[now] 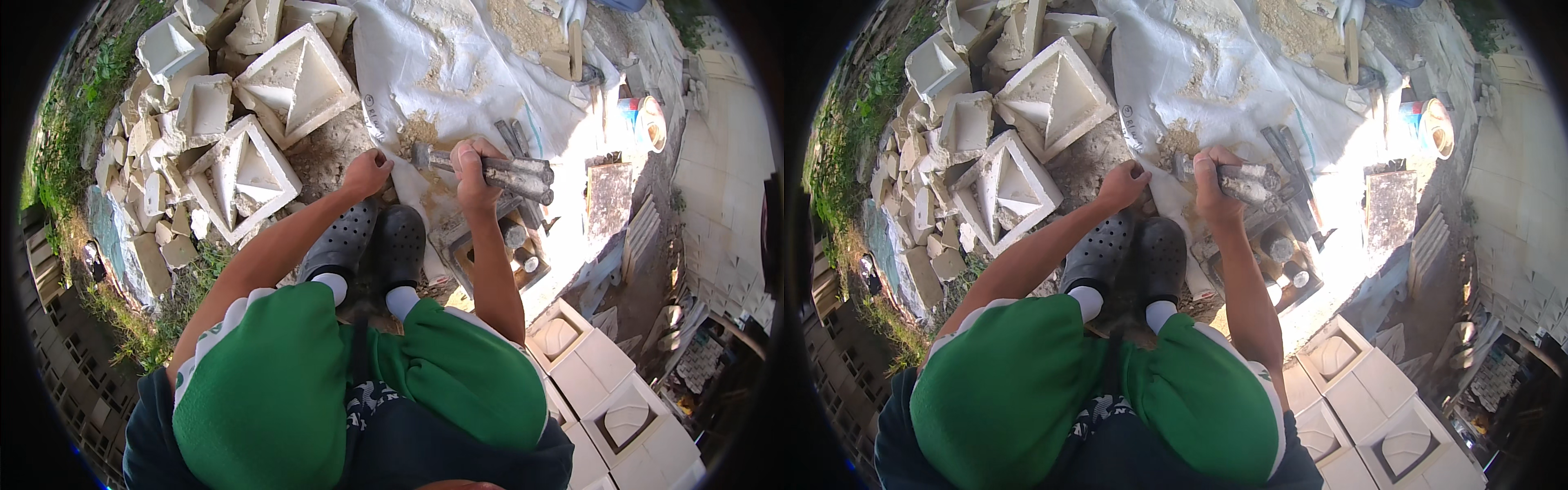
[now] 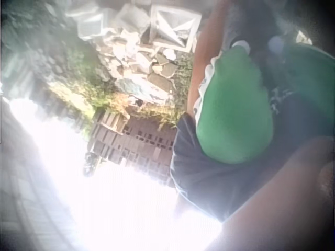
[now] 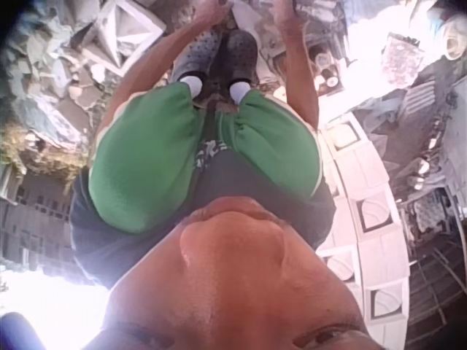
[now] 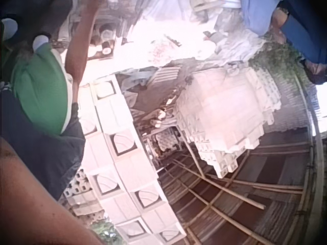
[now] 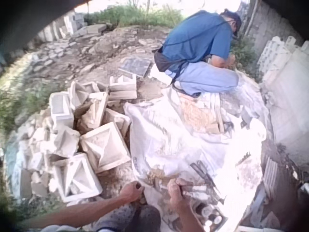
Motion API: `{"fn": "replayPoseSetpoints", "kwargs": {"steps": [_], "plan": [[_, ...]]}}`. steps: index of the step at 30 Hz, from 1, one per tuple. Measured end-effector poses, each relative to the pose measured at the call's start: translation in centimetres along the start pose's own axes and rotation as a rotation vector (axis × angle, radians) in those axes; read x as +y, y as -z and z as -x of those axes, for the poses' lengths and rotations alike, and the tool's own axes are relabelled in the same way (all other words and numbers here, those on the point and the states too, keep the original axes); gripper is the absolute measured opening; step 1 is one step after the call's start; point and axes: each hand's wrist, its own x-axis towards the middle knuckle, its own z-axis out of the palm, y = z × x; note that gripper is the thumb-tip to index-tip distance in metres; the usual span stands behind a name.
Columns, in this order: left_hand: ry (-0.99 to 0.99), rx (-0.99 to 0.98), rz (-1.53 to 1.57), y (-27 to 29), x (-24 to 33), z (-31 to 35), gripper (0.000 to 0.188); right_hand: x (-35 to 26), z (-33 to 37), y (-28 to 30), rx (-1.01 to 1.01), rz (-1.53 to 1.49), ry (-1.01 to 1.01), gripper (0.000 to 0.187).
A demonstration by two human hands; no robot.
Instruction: The person uses a chisel and hammer to chip away pieces from a stone block on a workspace and uses a small scraper to clear away debris from a wooden tray.
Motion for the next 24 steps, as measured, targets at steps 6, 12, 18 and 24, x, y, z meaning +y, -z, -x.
{"fn": "replayPoseSetpoints", "kwargs": {"steps": [6, 12, 18, 24], "plan": [[0.001, 0.000, 0.062, 0.2, 0.1, 0.3, 0.031, -3.5, 0.6, 0.2, 0.074, -0.154, 0.039, 0.027], [-0.028, -0.006, -0.004, -0.2, 0.1, -0.1, 0.032, -0.2, 0.1, 0.2, 0.035, -0.022, 0.003, 0.024], [-0.005, -0.015, 0.089, 0.3, 0.3, 0.4, 0.035, -2.2, 1.0, 0.2, 0.063, 0.069, 0.068, 0.026], [-0.030, -0.012, -0.010, 0.1, 0.0, 0.3, 0.035, -1.4, -0.6, -0.1, -0.042, -0.072, -0.038, 0.026]]}}
